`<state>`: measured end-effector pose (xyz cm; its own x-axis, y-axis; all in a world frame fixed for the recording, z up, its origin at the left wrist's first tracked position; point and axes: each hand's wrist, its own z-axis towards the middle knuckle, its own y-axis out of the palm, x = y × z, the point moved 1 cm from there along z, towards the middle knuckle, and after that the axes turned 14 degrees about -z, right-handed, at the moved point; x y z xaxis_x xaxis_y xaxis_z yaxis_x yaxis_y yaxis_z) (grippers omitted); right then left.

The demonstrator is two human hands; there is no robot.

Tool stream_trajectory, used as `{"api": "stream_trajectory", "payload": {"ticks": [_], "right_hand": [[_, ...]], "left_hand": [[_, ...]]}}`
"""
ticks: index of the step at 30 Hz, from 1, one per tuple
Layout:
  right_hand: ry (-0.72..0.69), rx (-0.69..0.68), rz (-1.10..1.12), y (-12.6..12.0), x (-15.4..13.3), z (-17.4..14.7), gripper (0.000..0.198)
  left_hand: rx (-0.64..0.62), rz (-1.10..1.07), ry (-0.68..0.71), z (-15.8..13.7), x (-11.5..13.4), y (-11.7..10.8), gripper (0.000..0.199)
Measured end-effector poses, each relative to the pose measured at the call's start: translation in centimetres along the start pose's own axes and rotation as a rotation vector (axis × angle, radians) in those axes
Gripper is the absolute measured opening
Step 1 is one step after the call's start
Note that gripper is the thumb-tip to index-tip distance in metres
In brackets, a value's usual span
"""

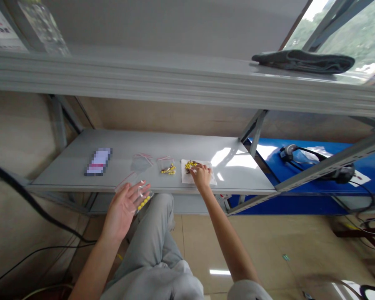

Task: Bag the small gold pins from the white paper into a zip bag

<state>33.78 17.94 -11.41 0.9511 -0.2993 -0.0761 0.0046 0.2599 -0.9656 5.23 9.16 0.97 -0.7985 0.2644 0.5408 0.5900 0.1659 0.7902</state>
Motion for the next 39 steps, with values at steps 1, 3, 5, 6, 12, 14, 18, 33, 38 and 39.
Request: {"api": "stream_trajectory", "payload": {"ticks": [1,3,5,6,12,14,18,33,38,39], "right_hand": [[-0.002,0.000,0.002,0.1,0.0,0.0,0.027],[-0.008,0.000,0.005,0.3,-0.1,-0.1,0.026],[-0.006,0.000,0.007,0.5,-0.1,-0.1,0.025],[-0.003,0.001,0.008,0.6,-0.1,-0.1,0.026],[0.021,-0.001,0.014,0.9,-0.4,-0.2,0.026],[0.026,-0.006,0.015,0.8,-0.5,-0.2,0.026],[0.026,-0.018,0.014,0.5,-0.5,-0.3,0.028],[-0.057,-0.033,-0.015,-1.0,1.6,0.4,0.023],[-0.082,-0.043,-0.025,-0.9,-0.2,1.5,0.018],[-0.076,-0.049,-0.026,-0.8,-0.5,1.7,0.017]], "left_hand": [[0.010,-0.013,-0.036,0.0,0.1,0.0,0.021],[0.023,-0.036,-0.096,0.0,0.2,0.2,0.020],[0.021,-0.056,-0.139,-0.1,0.4,0.3,0.017],[0.016,-0.065,-0.152,-0.1,0.4,0.3,0.015],[-0.011,-0.125,-0.195,-0.3,0.5,0.4,0.012],[-0.003,-0.153,-0.206,-0.4,0.6,0.4,0.012],[0.013,-0.163,-0.217,-0.5,0.7,0.6,0.009],[-0.125,0.088,-0.125,-0.6,0.6,0.0,0.022],[-0.140,0.208,-0.092,-1.1,0.2,0.7,0.034],[-0.135,0.228,-0.077,-1.2,0.2,0.8,0.035]]}}
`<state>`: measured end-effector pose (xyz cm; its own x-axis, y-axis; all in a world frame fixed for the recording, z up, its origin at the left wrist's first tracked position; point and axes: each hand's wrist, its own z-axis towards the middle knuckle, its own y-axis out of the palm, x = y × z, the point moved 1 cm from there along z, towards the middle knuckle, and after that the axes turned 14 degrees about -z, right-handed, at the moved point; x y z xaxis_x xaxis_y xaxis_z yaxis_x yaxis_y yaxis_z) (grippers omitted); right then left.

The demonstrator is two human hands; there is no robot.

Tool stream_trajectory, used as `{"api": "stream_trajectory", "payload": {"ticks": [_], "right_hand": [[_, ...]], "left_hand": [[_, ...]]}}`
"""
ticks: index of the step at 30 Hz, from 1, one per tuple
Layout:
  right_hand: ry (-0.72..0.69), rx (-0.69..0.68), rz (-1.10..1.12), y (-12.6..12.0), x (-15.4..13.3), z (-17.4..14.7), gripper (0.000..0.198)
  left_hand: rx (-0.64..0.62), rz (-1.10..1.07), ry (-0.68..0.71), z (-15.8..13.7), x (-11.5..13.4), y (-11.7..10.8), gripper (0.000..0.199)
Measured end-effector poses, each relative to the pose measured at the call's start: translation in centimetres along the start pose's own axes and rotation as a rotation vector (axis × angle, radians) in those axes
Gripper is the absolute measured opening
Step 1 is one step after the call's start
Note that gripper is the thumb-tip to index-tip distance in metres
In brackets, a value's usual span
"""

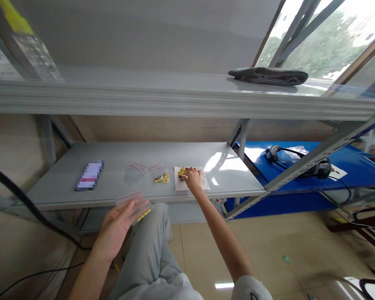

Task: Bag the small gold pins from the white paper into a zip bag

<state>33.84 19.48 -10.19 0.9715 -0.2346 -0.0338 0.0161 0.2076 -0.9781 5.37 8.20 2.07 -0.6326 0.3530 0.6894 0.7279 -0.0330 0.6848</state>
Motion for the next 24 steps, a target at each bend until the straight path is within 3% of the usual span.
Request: {"api": "stream_trajectory", "payload": {"ticks": [6,15,21,24], "right_hand": [[0.085,-0.025,0.015,1.1,-0.6,1.1,0.014],[0.177,-0.028,0.034,0.8,-0.2,1.1,0.014],[0.163,0.025,0.112,-1.2,-0.1,0.4,0.021],[0.109,0.078,0.188,-3.9,-0.8,-0.3,0.020]], "left_hand": [[0.045,0.098,0.092,-0.7,0.5,-0.4,0.036],[0.000,0.230,0.226,-1.0,0.5,-0.3,0.030],[0.004,0.368,0.364,-1.2,0.6,-0.2,0.017],[-0.021,0.474,0.494,-1.1,0.4,-0.4,0.027]]}}
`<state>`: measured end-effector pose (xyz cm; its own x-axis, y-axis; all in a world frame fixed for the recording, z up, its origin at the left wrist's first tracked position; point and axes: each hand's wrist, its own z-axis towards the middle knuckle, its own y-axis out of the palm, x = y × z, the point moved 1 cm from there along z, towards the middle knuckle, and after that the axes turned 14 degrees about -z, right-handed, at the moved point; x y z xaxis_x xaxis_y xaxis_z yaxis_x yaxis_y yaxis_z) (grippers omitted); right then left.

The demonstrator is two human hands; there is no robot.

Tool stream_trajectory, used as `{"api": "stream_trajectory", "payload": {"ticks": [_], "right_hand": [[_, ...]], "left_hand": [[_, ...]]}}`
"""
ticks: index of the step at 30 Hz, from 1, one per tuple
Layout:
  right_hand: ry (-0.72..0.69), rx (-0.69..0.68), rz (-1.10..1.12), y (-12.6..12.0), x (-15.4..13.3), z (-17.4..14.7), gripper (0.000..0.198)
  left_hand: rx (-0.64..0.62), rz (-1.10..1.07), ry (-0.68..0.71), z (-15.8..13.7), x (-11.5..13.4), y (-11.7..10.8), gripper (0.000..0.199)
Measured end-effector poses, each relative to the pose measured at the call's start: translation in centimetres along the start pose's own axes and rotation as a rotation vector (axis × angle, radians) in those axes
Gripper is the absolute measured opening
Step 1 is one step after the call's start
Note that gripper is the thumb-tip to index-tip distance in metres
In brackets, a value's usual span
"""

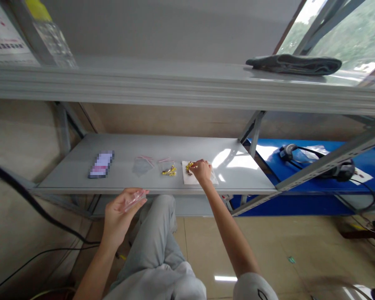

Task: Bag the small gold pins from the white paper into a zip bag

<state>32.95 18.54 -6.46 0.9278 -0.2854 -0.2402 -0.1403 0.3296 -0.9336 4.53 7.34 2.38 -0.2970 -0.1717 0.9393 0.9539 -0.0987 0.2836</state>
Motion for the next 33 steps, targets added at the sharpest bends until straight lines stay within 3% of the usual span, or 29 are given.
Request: {"api": "stream_trajectory", "payload": {"ticks": [3,5,8,11,15,18,24,29,33], "right_hand": [[-0.127,0.031,0.158,-4.1,-2.6,-1.8,0.021],[-0.299,0.056,0.464,-7.5,-4.9,-3.7,0.022],[-0.556,-0.020,0.695,-12.0,-8.1,-6.8,0.016],[-0.713,-0.143,0.727,-14.4,-10.0,-9.0,0.012],[-0.749,-0.165,0.563,-14.2,-10.6,-10.1,0.012],[-0.678,-0.161,0.502,-13.0,-10.6,-10.4,0.011],[-0.493,-0.119,0.456,-10.8,-11.3,-11.9,0.009],[-0.624,-0.182,0.387,-9.9,-11.4,-13.3,0.021],[-0.698,-0.314,0.396,-10.5,-10.6,-13.2,0.025]], "left_hand": [[-0.043,0.052,0.084,0.0,-0.6,0.1,0.028],[-0.073,0.077,0.112,0.0,-1.0,0.4,0.026],[-0.104,0.156,0.142,0.0,-1.2,0.9,0.026],[-0.119,0.225,0.170,-0.1,-1.1,1.2,0.026],[-0.142,0.313,0.166,-0.1,-0.8,0.9,0.014],[-0.129,0.369,0.174,-0.1,-0.9,0.5,0.005],[-0.070,0.457,0.252,-0.1,-1.6,-0.1,0.018],[-0.136,0.530,0.319,0.0,-2.0,-0.3,0.023],[-0.213,0.536,0.259,0.4,-3.0,-0.5,0.028]]}}
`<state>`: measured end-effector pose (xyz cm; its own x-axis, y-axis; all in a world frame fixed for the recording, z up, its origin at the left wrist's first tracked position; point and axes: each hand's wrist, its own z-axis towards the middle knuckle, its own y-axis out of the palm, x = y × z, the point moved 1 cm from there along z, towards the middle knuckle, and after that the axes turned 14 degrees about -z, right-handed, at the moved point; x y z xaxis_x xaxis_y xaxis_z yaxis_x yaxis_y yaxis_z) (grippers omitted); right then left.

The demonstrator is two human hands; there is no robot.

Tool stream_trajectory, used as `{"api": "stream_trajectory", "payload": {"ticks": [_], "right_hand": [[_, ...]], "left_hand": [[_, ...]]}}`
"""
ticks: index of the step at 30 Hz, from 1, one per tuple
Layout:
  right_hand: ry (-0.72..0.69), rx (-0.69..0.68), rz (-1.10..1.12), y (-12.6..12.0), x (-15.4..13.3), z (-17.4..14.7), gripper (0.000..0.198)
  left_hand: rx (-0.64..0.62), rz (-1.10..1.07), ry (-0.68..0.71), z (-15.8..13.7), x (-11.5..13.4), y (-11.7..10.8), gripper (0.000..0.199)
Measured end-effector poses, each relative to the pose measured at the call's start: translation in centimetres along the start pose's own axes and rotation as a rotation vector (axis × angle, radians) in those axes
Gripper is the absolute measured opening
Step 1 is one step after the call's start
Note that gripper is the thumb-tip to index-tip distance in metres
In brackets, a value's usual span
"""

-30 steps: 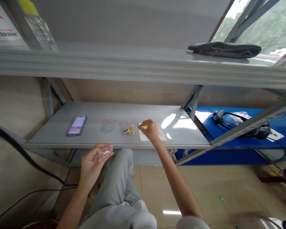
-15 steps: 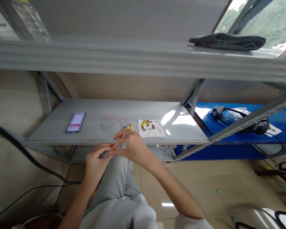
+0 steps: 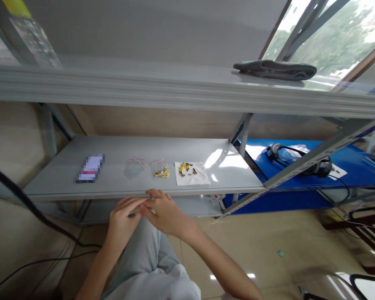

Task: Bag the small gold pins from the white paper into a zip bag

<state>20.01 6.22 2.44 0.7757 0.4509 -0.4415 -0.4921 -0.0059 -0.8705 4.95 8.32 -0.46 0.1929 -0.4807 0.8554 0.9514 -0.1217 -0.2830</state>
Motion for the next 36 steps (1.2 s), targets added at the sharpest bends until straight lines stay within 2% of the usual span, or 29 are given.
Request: {"api": "stream_trajectory", "payload": {"ticks": [4,6,8,9,11,14,19,23,27,33,36], "right_hand": [[0.000,0.107,0.107,-1.2,3.3,0.4,0.019],[0.123,0.201,0.048,-1.2,6.6,0.8,0.018],[0.411,0.280,-0.235,-0.6,10.5,1.0,0.016],[0.488,0.297,-0.299,0.0,12.3,1.0,0.016],[0.576,0.304,-0.374,1.3,15.4,0.9,0.017],[0.612,0.276,-0.446,3.5,18.0,0.5,0.017],[0.630,0.269,-0.524,5.7,19.5,0.4,0.020],[0.642,0.279,-0.556,5.9,20.0,0.8,0.021],[0.658,0.282,-0.577,5.8,20.2,1.2,0.021],[0.730,0.277,-0.592,5.8,20.7,1.7,0.017],[0.764,0.285,-0.586,6.2,20.9,1.8,0.018]], "left_hand": [[0.032,-0.046,-0.125,-0.1,-0.8,-0.2,0.016],[0.091,-0.125,-0.239,-0.2,-0.9,-0.6,0.011],[0.158,-0.234,-0.364,-0.2,-0.7,-1.0,0.012],[0.190,-0.297,-0.414,-0.1,-0.5,-1.2,0.015],[0.258,-0.425,-0.463,0.1,-0.1,-1.5,0.019],[0.335,-0.567,-0.453,0.4,0.5,-1.8,0.022],[0.361,-0.661,-0.437,0.4,1.2,-2.1,0.028],[0.344,-0.668,-0.455,0.2,1.7,-2.1,0.032],[0.351,-0.675,-0.476,0.2,2.0,-2.0,0.046],[0.397,-0.705,-0.479,0.2,2.0,-1.9,0.040],[0.416,-0.846,-0.487,0.3,2.3,-1.9,0.039]]}}
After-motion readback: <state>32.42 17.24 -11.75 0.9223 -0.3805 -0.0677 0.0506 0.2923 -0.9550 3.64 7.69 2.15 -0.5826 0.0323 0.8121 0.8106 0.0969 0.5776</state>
